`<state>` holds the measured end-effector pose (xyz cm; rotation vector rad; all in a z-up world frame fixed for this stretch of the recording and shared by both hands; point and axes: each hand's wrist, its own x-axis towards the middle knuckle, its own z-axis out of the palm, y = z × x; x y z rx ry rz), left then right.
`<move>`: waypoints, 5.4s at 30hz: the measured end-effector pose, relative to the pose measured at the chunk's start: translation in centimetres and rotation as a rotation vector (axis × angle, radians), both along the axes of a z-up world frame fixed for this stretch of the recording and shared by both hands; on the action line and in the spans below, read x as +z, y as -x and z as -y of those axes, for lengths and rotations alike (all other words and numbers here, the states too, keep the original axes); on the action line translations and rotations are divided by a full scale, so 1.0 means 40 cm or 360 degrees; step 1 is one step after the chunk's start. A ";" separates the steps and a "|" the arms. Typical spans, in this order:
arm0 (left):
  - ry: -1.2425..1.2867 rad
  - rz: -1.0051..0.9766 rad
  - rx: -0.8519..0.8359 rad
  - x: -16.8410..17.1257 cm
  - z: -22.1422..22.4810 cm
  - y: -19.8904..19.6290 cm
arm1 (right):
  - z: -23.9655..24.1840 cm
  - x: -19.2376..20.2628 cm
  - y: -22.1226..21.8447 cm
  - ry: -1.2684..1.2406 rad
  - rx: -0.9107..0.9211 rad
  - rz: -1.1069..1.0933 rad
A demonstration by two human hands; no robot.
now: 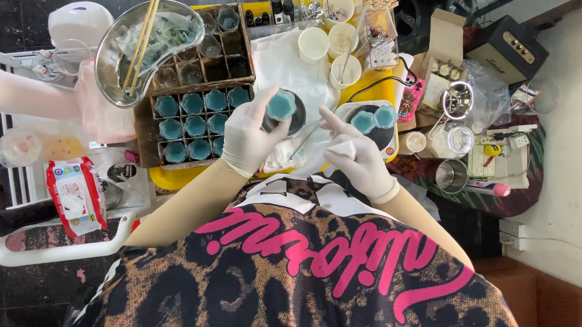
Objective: Cleaning and wiping small teal glass candle containers using paper towels on a production workbench.
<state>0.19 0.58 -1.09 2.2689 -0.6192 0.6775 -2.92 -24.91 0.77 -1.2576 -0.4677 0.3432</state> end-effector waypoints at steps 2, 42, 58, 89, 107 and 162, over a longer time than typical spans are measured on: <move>0.0280 -0.0434 0.0166 -0.009 -0.002 0.003 | -0.024 0.025 -0.003 0.0790 -0.0178 0.0143; 0.2138 -0.1825 0.0075 -0.251 -0.081 -0.132 | -0.134 -0.246 0.061 0.3354 0.0115 0.1896; 0.2069 -0.1959 -0.0058 -0.239 -0.091 -0.141 | -0.198 -0.286 0.087 0.3670 0.0081 0.1769; 0.2029 -0.2114 -0.0453 -0.238 -0.144 -0.130 | -0.207 -0.204 0.088 0.0245 -0.0512 -0.0283; 0.0859 -0.1666 -0.0881 -0.066 -0.192 -0.005 | -0.265 -0.087 0.082 0.2113 -0.0798 0.1613; 0.1753 -0.1951 -0.0992 -0.057 -0.177 0.065 | -0.241 -0.145 0.107 0.0102 -0.1160 -0.0599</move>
